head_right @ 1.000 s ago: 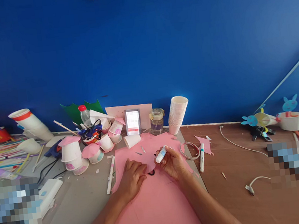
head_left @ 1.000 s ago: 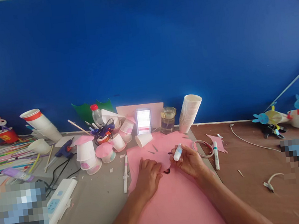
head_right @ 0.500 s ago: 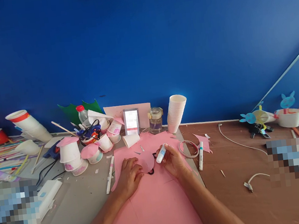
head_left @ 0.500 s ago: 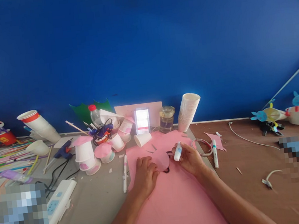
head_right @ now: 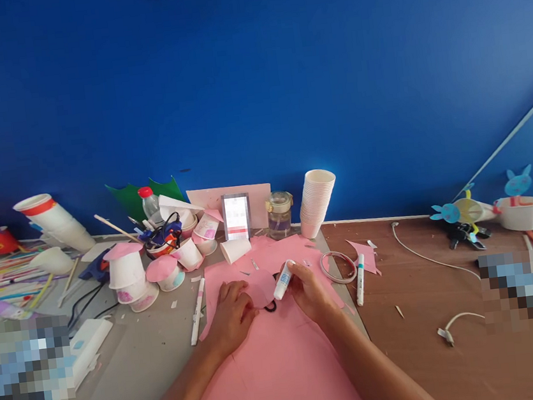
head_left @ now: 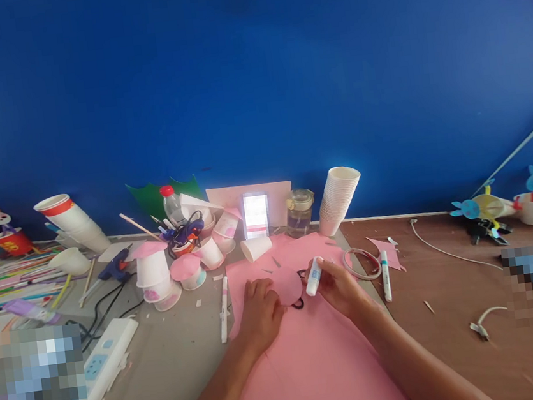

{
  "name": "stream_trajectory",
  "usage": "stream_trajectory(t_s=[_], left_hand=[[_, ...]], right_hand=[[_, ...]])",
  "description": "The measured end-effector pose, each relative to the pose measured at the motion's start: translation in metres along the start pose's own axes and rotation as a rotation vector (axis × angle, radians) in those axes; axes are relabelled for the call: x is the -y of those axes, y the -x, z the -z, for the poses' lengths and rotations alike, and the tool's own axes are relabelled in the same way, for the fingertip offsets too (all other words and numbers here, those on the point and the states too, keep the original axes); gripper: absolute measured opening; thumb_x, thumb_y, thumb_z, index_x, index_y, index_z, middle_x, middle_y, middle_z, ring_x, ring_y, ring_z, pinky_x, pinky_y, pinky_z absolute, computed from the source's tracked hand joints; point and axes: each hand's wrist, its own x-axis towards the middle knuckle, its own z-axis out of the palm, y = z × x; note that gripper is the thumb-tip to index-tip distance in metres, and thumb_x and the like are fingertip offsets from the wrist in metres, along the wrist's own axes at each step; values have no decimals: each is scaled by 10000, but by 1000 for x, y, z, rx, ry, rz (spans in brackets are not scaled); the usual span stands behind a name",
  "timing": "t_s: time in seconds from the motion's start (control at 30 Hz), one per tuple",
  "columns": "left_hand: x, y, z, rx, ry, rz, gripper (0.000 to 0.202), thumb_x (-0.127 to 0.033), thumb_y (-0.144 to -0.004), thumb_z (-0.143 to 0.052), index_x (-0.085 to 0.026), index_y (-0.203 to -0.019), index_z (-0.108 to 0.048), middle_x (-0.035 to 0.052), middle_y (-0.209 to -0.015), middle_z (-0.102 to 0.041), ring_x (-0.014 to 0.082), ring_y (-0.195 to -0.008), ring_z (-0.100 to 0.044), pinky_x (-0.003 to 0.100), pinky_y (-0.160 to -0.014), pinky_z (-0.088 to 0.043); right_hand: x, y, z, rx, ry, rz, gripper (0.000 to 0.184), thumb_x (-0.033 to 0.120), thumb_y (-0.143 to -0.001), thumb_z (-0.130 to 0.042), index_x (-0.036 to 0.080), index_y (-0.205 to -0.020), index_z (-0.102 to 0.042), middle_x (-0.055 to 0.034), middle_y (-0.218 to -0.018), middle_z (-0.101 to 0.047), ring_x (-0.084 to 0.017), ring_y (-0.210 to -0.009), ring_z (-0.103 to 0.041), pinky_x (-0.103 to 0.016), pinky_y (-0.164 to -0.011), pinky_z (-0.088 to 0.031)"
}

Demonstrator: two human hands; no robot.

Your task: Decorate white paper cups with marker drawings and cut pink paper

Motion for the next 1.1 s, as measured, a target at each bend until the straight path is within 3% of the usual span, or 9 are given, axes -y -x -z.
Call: stream_trajectory(t_s=[0.07, 0.23, 0.47, 0.63, 0.73, 0.97, 1.1], left_hand=[[0, 0, 0, 20, 12, -13, 56, -172, -794, -565, -191, -829, -604, 98, -1193, -548, 285, -1165, -449, 599, -1065, -245], [-2, 1, 1, 139, 9, -95, 429, -210, -784, -597, -272, -1207, -555, 68, -1380, -474, 362, -1320, -299, 662, -1068, -180], [-2, 1, -1, 163, -3, -59, 332, -249, -814, -578, -245, -1146, -596, 74, -1352, -499, 341, -1309, -336, 626, -1094, -181], [1, 1, -4, 164, 11, -41, 474, -276, -835, -551, -221, -1300, -476, 85, -1355, -505, 335, -1323, -327, 601, -1105, -198], [3, 1, -5, 120, 8, -55, 525, -261, -836, -542, -203, -1344, -422, 101, -1354, -507, 337, -1326, -326, 600, -1099, -214], [8, 0, -8, -161, -91, -95, 523, -251, -885, -473, -143, -1381, -347, 151, -1372, -475, 322, -1330, -316, 568, -1093, -252], [11, 0, -10, -212, -107, -107, 535, -245, -887, -475, -159, -1393, -326, 144, -1367, -478, 321, -1330, -316, 555, -1085, -273]], right_hand=[[0, -2, 3, -13, -62, 21, 241, 375, -754, -689, 186, -622, -620, 13, -558, -561, -149, -546, -515, -309, -597, -452], [1, -5, 10, -73, -172, 81, 160, 335, -738, -711, 194, -685, -656, 11, -623, -619, -160, -636, -581, -326, -690, -480], [1, -6, 12, -82, -175, 5, 161, 330, -707, -732, 191, -669, -658, 10, -619, -634, -164, -632, -588, -335, -673, -493], [5, -5, 11, -124, -225, -40, 121, 284, -722, -708, 187, -666, -661, -4, -638, -664, -177, -646, -617, -372, -715, -506], [8, -3, 10, -136, -274, -55, 115, 270, -733, -693, 190, -658, -660, -8, -626, -668, -189, -650, -628, -397, -721, -513], [0, -4, 12, -207, -446, 2, 140, 281, -749, -671, 216, -634, -623, 6, -648, -689, -187, -631, -635, -427, -725, -523], [-3, -7, 13, -224, -508, 72, 121, 290, -750, -661, 223, -653, -635, 16, -649, -686, -174, -620, -629, -431, -774, -520]])
